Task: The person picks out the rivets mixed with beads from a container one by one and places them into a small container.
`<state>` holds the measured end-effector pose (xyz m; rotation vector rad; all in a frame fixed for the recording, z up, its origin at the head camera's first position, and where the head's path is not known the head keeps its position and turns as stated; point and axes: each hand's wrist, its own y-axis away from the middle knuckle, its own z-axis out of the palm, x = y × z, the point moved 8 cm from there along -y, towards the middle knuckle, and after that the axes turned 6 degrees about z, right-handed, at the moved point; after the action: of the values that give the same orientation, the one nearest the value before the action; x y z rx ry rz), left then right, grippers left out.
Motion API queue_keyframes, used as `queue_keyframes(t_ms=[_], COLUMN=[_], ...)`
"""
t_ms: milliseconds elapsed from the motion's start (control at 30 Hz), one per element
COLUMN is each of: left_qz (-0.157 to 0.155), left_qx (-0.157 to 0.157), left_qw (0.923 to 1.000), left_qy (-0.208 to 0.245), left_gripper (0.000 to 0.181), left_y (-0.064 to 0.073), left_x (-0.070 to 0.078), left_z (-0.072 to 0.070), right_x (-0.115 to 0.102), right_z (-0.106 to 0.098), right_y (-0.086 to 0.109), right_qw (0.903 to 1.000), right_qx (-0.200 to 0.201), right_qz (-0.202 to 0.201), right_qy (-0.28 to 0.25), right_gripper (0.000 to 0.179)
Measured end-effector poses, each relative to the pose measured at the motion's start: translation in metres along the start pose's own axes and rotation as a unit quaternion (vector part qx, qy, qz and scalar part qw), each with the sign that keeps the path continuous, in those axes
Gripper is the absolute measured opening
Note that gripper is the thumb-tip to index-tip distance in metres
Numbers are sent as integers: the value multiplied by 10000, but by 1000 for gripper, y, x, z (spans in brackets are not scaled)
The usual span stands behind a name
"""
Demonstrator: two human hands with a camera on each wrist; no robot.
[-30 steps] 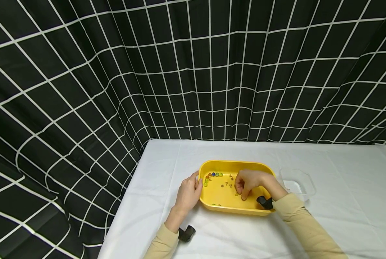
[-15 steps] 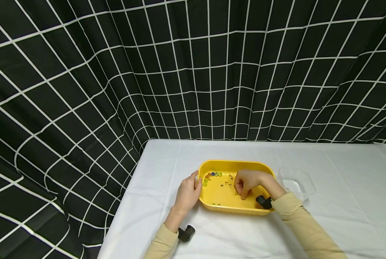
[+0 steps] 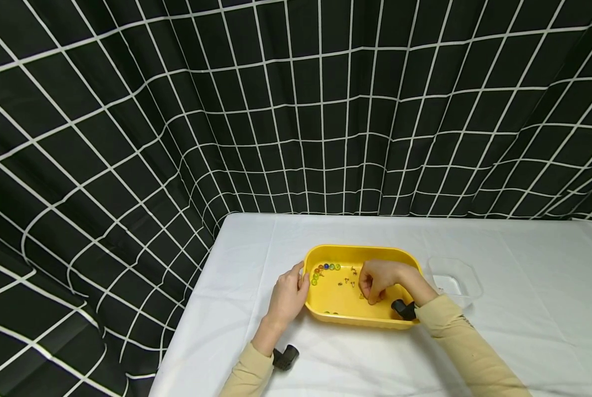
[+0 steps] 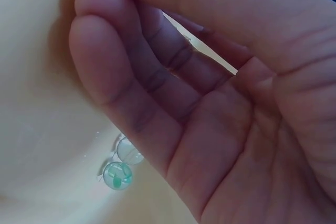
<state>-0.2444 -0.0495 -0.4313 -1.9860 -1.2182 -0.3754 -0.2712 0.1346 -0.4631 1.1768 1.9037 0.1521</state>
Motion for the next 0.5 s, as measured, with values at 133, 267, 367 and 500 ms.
queue_keyframes(t_ms=[133, 267, 367, 500], left_qz=[-20, -16, -10, -52], left_qx=[-19, -23, -32, -85], left_qw=[10000, 10000, 10000, 9999], left_qy=[-3, 6, 19, 44], left_gripper=[34, 34, 34, 35], left_y=[0, 0, 0, 0], left_x=[0, 0, 1, 0], left_z=[0, -1, -1, 0], right_x=[0, 0, -1, -1], right_z=[0, 0, 0, -1], right_y=[0, 0, 1, 2], right_qw=[10000, 9999, 9999, 9999], right_qx=[-4, -25, -61, -89], right_qz=[50, 111, 100, 79], right_qy=[-25, -43, -65, -122], right_gripper=[14, 13, 13, 11])
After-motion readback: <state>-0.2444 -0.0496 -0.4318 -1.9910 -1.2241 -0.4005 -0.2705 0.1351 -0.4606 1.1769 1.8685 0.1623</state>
